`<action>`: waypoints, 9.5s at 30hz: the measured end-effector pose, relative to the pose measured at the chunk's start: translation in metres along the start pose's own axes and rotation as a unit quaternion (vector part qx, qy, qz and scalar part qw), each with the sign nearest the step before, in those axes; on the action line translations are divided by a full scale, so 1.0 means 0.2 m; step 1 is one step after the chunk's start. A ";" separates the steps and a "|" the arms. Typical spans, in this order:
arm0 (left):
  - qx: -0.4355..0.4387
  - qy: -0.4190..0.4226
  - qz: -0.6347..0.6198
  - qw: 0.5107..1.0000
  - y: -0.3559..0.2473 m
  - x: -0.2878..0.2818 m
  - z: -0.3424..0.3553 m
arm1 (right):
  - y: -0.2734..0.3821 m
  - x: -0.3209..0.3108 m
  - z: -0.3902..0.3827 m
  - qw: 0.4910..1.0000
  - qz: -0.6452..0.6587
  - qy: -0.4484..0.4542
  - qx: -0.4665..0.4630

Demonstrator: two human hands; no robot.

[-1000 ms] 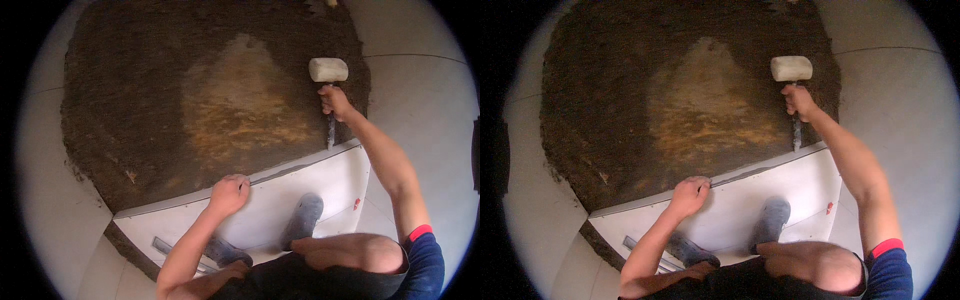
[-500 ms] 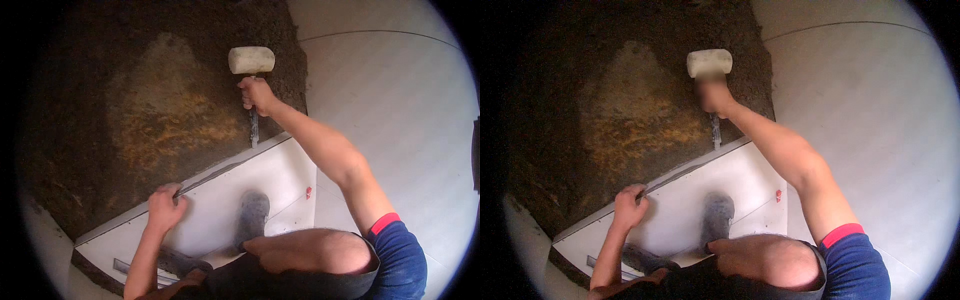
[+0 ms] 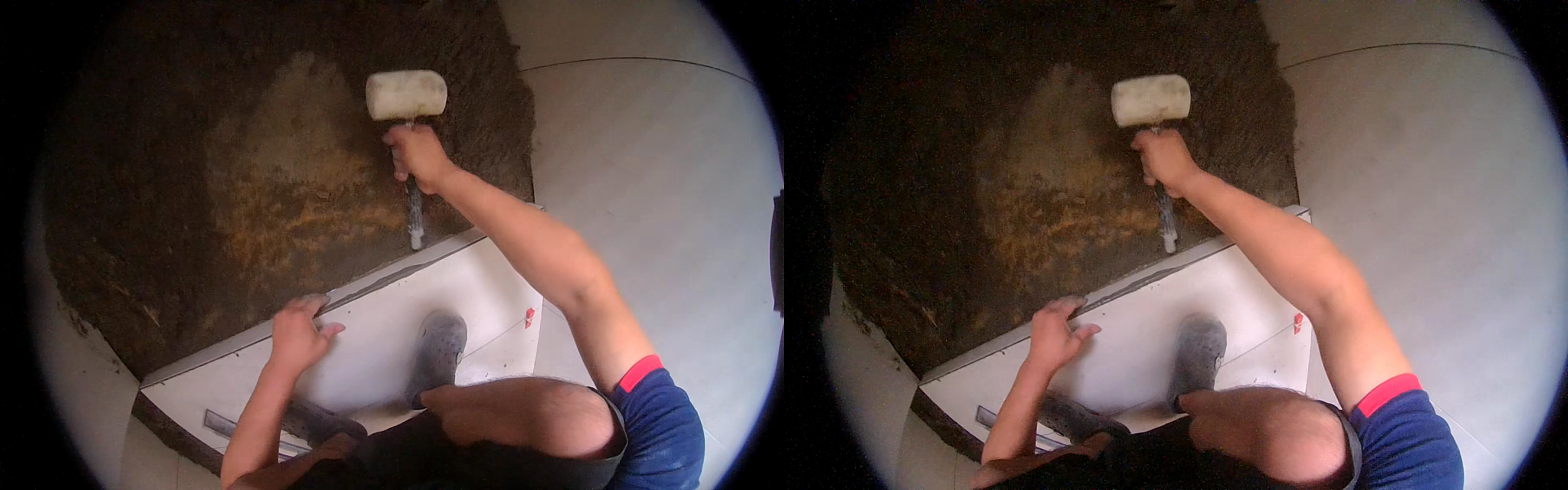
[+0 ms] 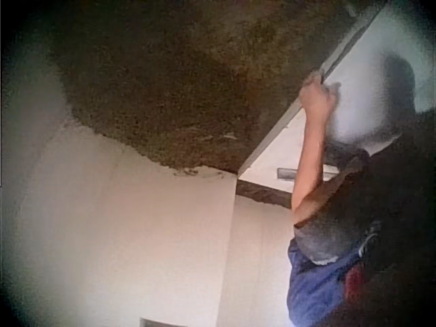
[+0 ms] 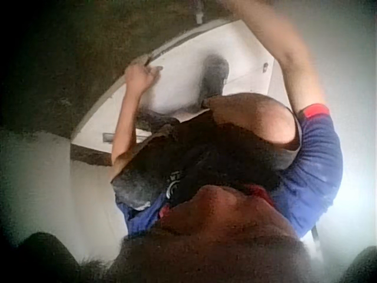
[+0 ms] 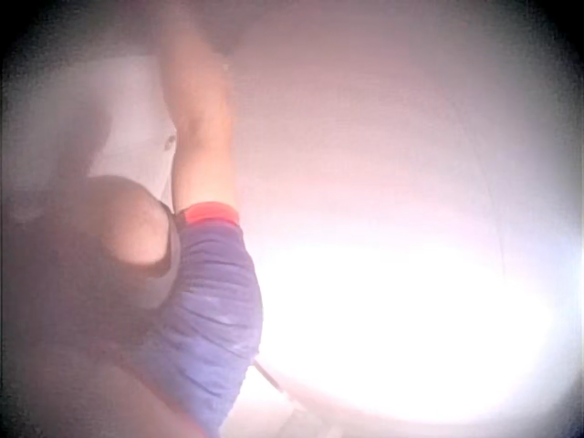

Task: The person applies mortar to the back of a tile using a trowel and then places the tile onto the prepared floor surface, tapping it into place with a rubber mallet.

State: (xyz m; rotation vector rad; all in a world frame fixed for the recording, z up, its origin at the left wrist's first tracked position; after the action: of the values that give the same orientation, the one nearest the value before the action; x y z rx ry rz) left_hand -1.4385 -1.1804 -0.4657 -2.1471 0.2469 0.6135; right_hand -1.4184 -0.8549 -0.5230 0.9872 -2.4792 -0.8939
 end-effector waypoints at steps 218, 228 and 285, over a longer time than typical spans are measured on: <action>-0.168 -0.144 0.119 0.968 1.13 -0.58 -0.95 | -0.50 1.14 -0.14 0.993 -0.057 0.065 0.077; -0.159 -0.185 0.124 0.962 1.12 -0.57 -0.96 | -0.33 1.45 -0.15 0.998 -0.062 -0.010 -0.021; -0.208 -0.126 0.087 0.966 1.13 -0.58 -0.97 | -0.59 2.51 -0.53 0.781 -0.495 0.144 -0.353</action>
State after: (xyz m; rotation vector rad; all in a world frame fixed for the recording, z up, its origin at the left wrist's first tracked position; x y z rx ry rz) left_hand -1.5588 -1.4762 -0.4668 -2.4281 0.1786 1.1145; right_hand -1.6618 -1.3201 -0.4882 1.9025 -1.0323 -1.6114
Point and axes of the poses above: each hand's wrist, its own z-axis towards the middle knuckle, its own x-axis out of the palm, y = z × x, the point moved 6 cm from there along z, towards the middle knuckle, and after that the axes turned 1 degree about x, right-handed, at the moved point
